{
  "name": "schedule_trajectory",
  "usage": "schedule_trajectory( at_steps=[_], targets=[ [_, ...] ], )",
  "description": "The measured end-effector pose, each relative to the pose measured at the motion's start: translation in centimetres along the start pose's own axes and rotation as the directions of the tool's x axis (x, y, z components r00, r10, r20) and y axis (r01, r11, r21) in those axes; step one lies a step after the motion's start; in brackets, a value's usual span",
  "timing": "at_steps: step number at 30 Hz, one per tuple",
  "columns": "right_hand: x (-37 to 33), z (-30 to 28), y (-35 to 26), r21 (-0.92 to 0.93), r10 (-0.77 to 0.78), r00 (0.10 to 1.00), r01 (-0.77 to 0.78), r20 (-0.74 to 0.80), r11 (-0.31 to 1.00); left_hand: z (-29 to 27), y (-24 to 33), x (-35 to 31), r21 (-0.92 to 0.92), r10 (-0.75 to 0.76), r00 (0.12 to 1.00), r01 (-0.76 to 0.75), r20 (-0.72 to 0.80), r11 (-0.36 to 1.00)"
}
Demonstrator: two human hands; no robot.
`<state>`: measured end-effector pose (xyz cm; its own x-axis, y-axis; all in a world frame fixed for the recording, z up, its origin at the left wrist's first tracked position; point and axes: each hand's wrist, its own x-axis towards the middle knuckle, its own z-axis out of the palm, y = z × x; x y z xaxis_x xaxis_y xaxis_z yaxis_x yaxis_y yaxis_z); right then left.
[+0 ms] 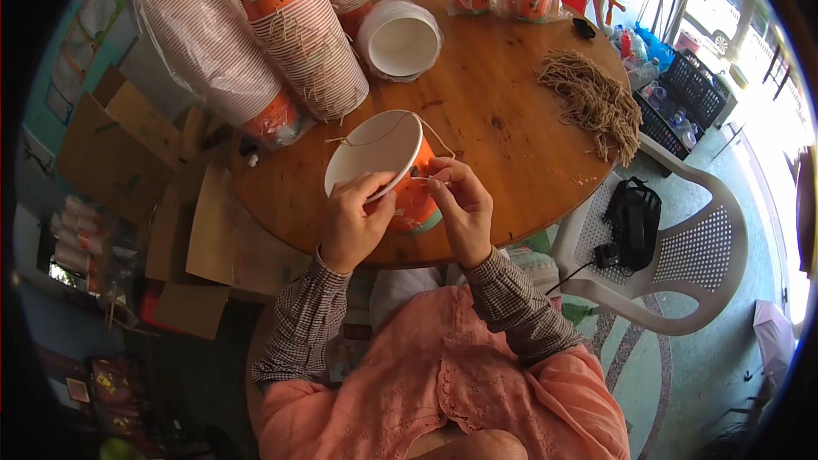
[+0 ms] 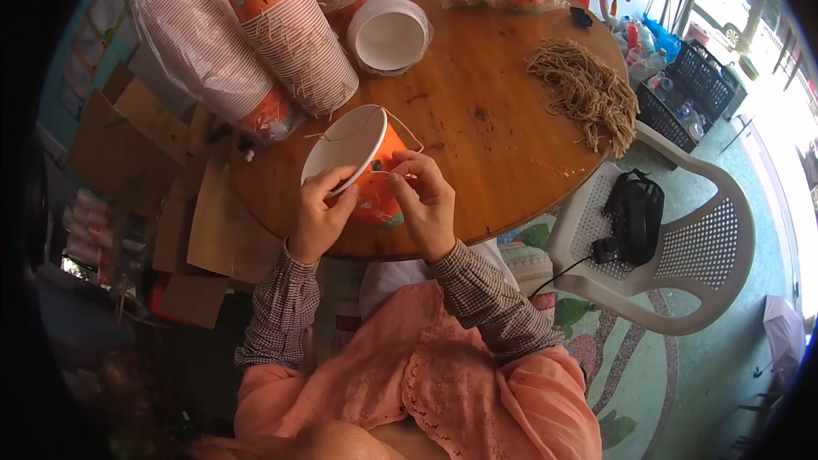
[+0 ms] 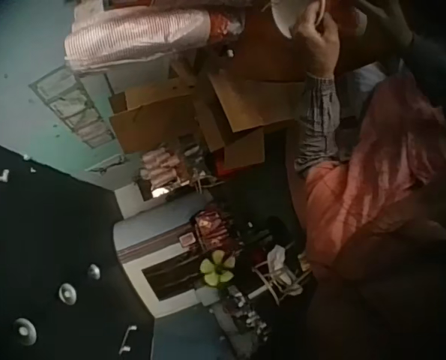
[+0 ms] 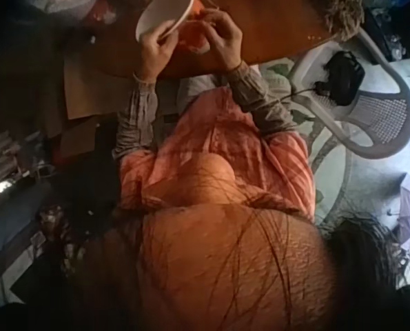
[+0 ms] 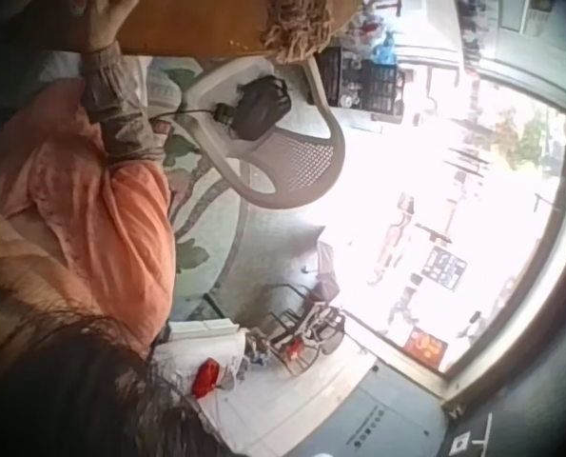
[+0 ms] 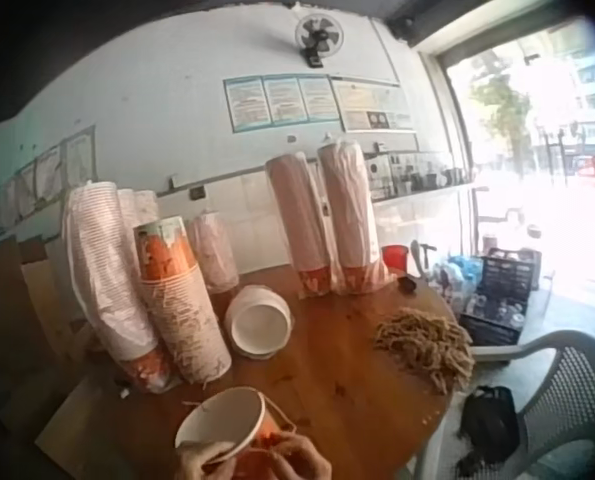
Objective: The person is tying a string handle to a paper bowl, which is part of a packaging process.
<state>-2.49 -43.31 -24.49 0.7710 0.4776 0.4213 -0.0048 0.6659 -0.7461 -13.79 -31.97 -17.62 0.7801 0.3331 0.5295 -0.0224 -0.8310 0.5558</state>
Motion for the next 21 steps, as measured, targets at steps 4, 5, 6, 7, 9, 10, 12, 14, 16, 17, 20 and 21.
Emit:
schedule_trajectory(
  at_steps=[4,5,6,7,9,10,12,14,16,17,20,21],
  targets=[
    [-0.4,1.1,-0.8,-0.259,-0.171,0.985,0.173,0.031,0.950,-1.0,0.0,-0.5,-0.262,-0.115,0.993,0.119,0.031,0.958],
    [-0.5,1.4,-0.9,-0.257,-0.168,0.985,0.171,0.032,0.951,-1.1,0.1,-0.7,-0.260,-0.119,0.992,0.122,0.030,0.958],
    [-0.5,1.6,-0.9,-0.294,-0.195,0.980,0.200,0.049,0.934,-1.3,0.4,-0.7,-0.267,-0.137,0.990,0.140,0.031,0.953],
    [-0.6,1.9,-1.0,-0.331,-0.222,0.973,0.231,0.067,0.915,-1.5,0.5,-0.8,-0.276,-0.154,0.988,0.157,0.031,0.948],
    [-0.8,1.9,-1.3,-0.361,-0.204,0.975,0.224,0.092,0.905,-1.7,0.6,-1.0,-0.265,-0.167,0.985,0.170,0.032,0.949],
    [-0.9,1.9,-1.4,-0.393,-0.187,0.976,0.217,0.114,0.893,-1.7,0.7,-1.1,-0.257,-0.179,0.983,0.182,0.035,0.949],
    [-0.7,2.2,-1.4,-0.397,-0.223,0.970,0.244,0.098,0.885,-1.8,0.8,-1.1,-0.245,-0.162,0.986,0.165,0.034,0.955],
    [-0.7,2.3,-1.4,-0.404,-0.260,0.962,0.270,0.082,0.874,-1.8,1.0,-1.1,-0.236,-0.143,0.989,0.147,0.035,0.961],
    [-0.6,2.2,-1.3,-0.418,-0.268,0.960,0.274,0.075,0.866,-1.8,1.3,-1.1,-0.245,-0.155,0.987,0.160,0.041,0.956],
    [-0.6,2.3,-1.5,-0.418,-0.269,0.960,0.276,0.077,0.866,-1.7,1.3,-1.1,-0.246,-0.155,0.987,0.160,0.039,0.956],
    [-0.8,2.3,-2.0,-0.507,-0.298,0.948,0.313,0.114,0.803,-1.6,1.3,-1.1,-0.257,-0.140,0.990,0.144,0.033,0.956],
    [-0.9,2.2,-2.0,-0.514,-0.297,0.947,0.317,0.123,0.797,-1.6,1.4,-1.1,-0.234,-0.108,0.994,0.112,0.032,0.966]
  ],
)
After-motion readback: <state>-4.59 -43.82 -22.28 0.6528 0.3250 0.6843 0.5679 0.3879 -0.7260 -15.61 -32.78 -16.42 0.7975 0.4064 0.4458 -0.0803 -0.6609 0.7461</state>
